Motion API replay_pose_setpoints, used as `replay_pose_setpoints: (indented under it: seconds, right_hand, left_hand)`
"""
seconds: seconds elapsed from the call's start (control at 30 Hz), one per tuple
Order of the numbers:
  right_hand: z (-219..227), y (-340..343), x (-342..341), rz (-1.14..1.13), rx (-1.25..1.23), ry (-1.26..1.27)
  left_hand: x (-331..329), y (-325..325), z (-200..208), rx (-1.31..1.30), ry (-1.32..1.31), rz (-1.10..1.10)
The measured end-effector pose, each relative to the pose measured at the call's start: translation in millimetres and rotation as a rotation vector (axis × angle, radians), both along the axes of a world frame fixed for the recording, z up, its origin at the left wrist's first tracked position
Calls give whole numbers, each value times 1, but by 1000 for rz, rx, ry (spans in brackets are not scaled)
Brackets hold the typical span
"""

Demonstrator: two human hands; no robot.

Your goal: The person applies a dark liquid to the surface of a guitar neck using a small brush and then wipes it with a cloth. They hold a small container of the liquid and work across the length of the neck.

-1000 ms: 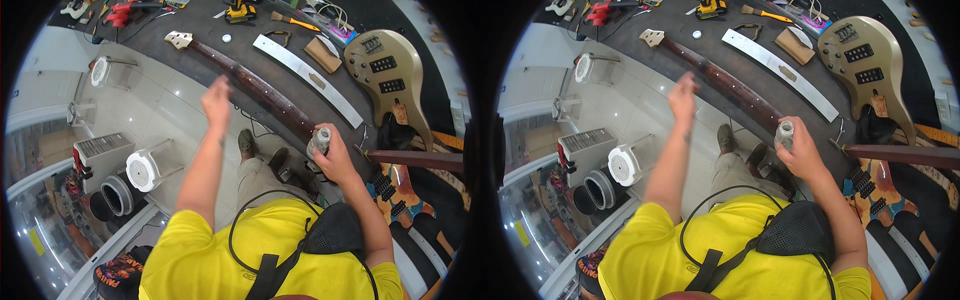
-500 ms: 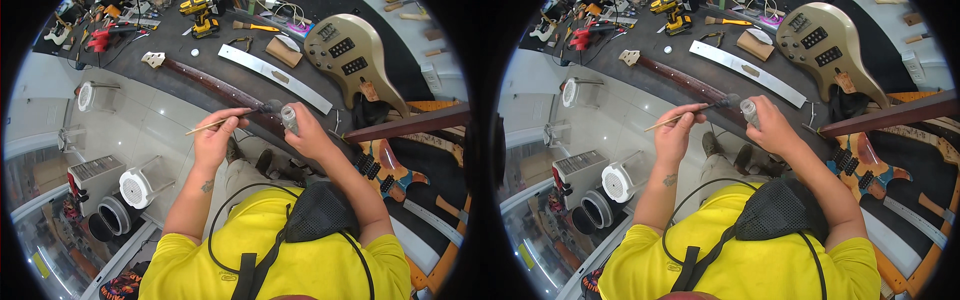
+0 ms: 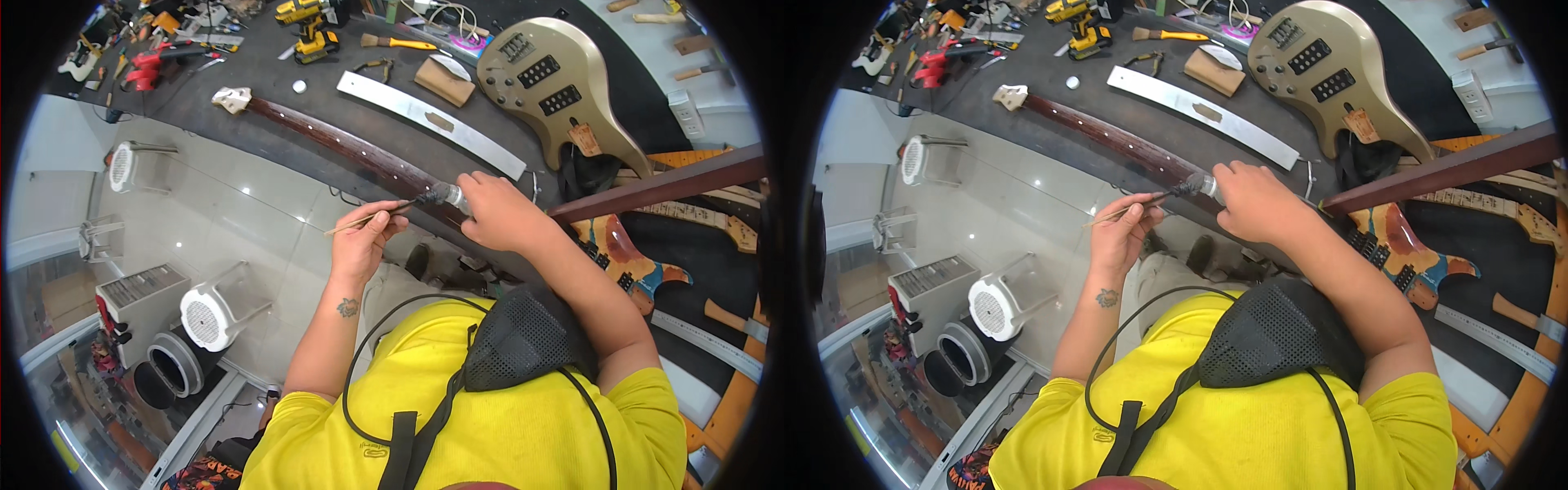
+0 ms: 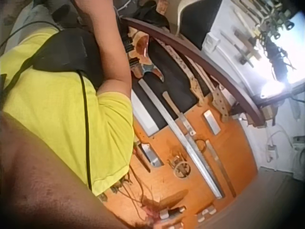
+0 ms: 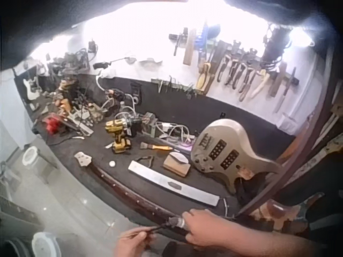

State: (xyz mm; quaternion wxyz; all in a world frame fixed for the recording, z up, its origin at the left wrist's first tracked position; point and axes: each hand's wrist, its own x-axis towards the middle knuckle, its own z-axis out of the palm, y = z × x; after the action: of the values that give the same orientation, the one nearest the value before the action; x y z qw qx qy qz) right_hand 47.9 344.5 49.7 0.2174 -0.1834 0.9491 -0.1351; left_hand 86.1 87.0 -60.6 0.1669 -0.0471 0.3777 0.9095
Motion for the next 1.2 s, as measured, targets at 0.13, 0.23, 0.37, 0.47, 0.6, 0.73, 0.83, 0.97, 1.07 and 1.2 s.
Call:
replay_pose_setpoints:
  seconds: [0.13,0.23,0.37,0.47,0.6,0.73,0.83,0.97,1.07,1.2]
  right_hand:
    - [-14,-4,-2,26,94,-85]
    - [-29,-8,-4,11,82,-82]
    - [-39,-7,-7,-22,-50,-38]
    - [-47,-4,-5,-124,-227,-17]
    - [-52,3,5,-192,-411,52]
    - [-52,9,2,-155,-247,23]
    - [-46,6,-1,-130,-20,-124]
    - [-68,5,4,-82,101,-185]
    - [-81,1,5,-94,116,-212]
    - [-90,-1,0,-136,-18,-159]
  left_hand:
    - [10,10,-30,116,-86,51]
    - [8,7,-32,100,-76,62]
    - [-13,-3,-4,-108,4,30]
    - [-35,-2,52,-436,139,-45]
    - [-43,10,87,-696,278,-133]
    - [-26,10,46,-468,115,-60]
    - [-9,16,4,-246,-42,-7]
    - [10,22,-41,-64,-203,27]
    - [10,22,-48,-58,-224,33]
    - [-8,15,-31,-143,-211,38]
